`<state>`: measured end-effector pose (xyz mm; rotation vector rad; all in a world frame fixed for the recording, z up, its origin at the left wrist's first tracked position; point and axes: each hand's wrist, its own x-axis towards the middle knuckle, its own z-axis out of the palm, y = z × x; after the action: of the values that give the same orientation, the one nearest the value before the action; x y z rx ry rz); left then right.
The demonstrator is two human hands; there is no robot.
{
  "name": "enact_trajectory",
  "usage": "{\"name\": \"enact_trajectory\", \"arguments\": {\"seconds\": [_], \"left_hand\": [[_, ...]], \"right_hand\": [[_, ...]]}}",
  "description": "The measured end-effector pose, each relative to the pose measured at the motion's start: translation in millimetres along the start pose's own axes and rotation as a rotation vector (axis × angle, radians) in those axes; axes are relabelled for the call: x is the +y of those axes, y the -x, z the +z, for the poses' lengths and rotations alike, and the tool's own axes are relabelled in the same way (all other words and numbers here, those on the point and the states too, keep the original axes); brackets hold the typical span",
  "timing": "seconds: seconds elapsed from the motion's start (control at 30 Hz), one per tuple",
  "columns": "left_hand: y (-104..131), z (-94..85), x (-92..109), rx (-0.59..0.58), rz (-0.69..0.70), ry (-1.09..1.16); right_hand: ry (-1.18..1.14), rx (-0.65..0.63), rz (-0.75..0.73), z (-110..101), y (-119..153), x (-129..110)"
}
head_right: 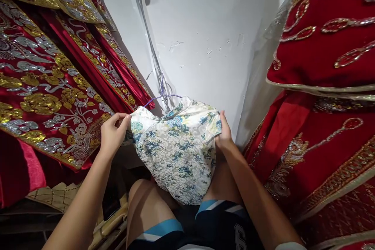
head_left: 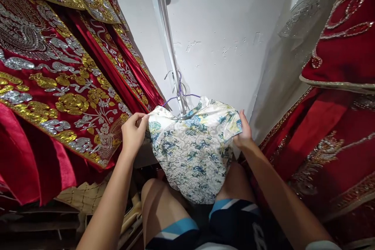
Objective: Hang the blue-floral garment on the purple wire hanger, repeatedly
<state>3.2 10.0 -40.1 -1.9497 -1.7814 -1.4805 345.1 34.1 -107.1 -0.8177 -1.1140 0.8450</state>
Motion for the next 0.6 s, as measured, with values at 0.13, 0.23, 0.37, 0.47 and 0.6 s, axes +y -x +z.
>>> {"name": "enact_trajectory", "arguments": {"seconds": [0.13,0.23,0.37,0.47,0.6], "left_hand": [[-14,1.0,22,0.071,0.08,-0.046],[-25,4.7,40,0.047,0.128,-0.124],[-29,6.8,42,0.034,0.135,-0.158],[-33,3.8,41,0.064,0.139,-0.158],[-40,-4.1,57,0.05,0.219,-0.193]], "right_hand": [[-0.23,0.076,0.123,-13,-16,-20],[-0.342,0.133,0.197,-20,-15,-34],[-0.434,0.281,0.172,-9,-4,-41],[-0.495,0.268,0.202,1,-5,-43],[-0.527,0.289,0.216,-3,-8,-46]]}}
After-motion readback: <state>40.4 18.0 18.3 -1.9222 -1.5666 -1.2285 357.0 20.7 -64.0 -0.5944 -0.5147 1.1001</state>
